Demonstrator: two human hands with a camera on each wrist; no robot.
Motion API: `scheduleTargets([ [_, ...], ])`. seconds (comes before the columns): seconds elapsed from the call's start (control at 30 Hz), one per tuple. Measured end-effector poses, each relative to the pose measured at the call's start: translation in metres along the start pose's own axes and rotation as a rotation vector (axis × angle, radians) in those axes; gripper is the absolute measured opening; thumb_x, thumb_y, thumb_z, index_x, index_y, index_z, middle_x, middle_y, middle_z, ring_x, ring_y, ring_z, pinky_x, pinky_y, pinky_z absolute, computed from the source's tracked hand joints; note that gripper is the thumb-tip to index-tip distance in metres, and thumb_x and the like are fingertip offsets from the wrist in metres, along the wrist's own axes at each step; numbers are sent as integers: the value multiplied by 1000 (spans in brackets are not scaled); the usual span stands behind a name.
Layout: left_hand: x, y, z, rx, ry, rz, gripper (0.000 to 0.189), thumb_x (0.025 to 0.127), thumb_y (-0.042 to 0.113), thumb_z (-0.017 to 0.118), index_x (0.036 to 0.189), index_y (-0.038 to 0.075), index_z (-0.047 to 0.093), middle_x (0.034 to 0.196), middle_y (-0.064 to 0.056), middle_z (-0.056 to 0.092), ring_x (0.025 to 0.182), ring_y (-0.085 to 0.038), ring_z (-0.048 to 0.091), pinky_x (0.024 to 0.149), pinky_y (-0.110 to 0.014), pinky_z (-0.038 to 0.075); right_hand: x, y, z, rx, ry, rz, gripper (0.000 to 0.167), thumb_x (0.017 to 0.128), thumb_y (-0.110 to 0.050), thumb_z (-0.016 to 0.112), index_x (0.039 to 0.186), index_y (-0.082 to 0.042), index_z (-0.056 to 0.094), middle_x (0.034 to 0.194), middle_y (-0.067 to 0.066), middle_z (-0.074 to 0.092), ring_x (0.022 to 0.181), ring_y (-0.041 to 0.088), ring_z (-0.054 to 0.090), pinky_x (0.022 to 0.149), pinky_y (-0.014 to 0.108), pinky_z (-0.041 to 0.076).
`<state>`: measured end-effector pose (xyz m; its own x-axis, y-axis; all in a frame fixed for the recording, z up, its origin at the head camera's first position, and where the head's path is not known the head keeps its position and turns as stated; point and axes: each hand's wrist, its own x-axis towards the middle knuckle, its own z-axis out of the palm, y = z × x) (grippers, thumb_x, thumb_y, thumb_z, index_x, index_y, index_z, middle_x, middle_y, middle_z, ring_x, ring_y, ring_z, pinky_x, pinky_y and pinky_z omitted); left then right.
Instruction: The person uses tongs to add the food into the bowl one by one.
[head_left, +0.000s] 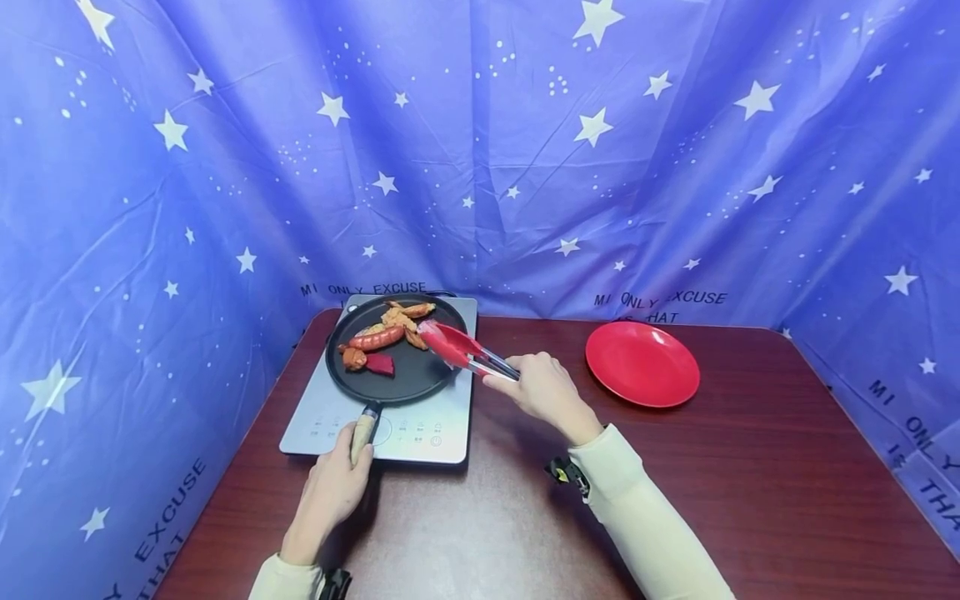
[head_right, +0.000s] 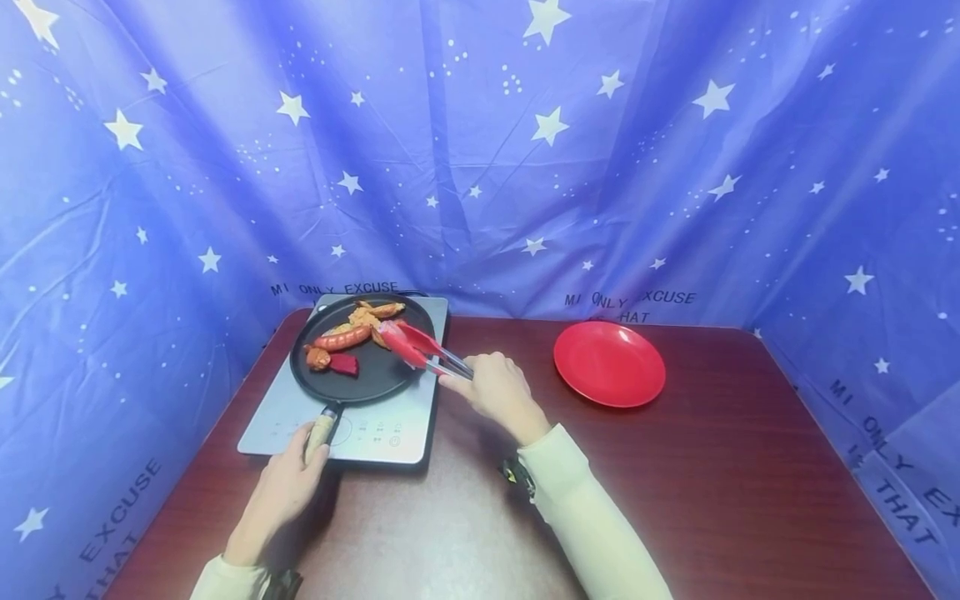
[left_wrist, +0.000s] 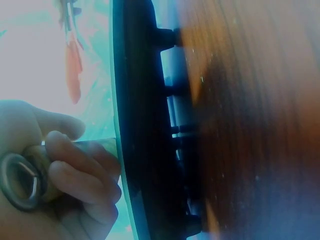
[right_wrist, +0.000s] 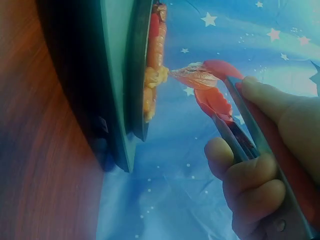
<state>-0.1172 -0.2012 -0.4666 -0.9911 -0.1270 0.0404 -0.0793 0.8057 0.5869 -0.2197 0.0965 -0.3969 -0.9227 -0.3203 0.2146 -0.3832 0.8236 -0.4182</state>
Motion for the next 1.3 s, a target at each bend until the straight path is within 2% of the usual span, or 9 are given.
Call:
scheduleTargets([
  [0.23,1,1,-1,-8,0,3,48,95,27,51,138,8,40,84,-18,60,68,-29,57,60,-48,43,10,-7,7,-10,-7,-14,31,81,-51,67,79,-20,69,53,-3,46,50,17,47,46,32,36],
  [0.4,0,1,-1,-12,6,9,49,95,27,51,138,7,40,87,-20,61,69,-30,59,60,-49,44,15,-14,14,-27,-24,-35,35,81,-53,66,81,-18,70,53,-4,46,49,16,47,45,31,36],
  [0.83,-1,0,-1,-8,1,-2,49,96,28,51,139,8,40,87,-19,61,69,-29,59,60,-48,43,26,-26,29,-72,-84,-13,42,82,-53,66,63,-17,59,52,-4,36,48,19,48,43,34,36],
  [1.0,-2,2,1,-5,-2,-6,49,95,28,51,138,8,40,89,-21,62,72,-31,61,59,-48,44,31,-28,31,-116,-106,-23,42,83,-53,65,62,-17,58,51,-2,41,48,19,48,43,34,36],
  [1.2,-1,1,1,-2,5,-5,49,95,28,51,138,9,41,87,-19,62,70,-31,60,57,-47,43,38,-33,33,-169,-126,-20,50,82,-54,66,54,-16,48,54,0,45,47,19,48,42,34,35],
  [1.3,-1,2,0,-4,7,-10,48,95,29,51,138,10,41,86,-19,62,69,-31,60,57,-47,43,43,-36,35,-190,-135,-14,51,82,-54,65,54,-15,48,56,1,48,48,19,48,41,34,36],
])
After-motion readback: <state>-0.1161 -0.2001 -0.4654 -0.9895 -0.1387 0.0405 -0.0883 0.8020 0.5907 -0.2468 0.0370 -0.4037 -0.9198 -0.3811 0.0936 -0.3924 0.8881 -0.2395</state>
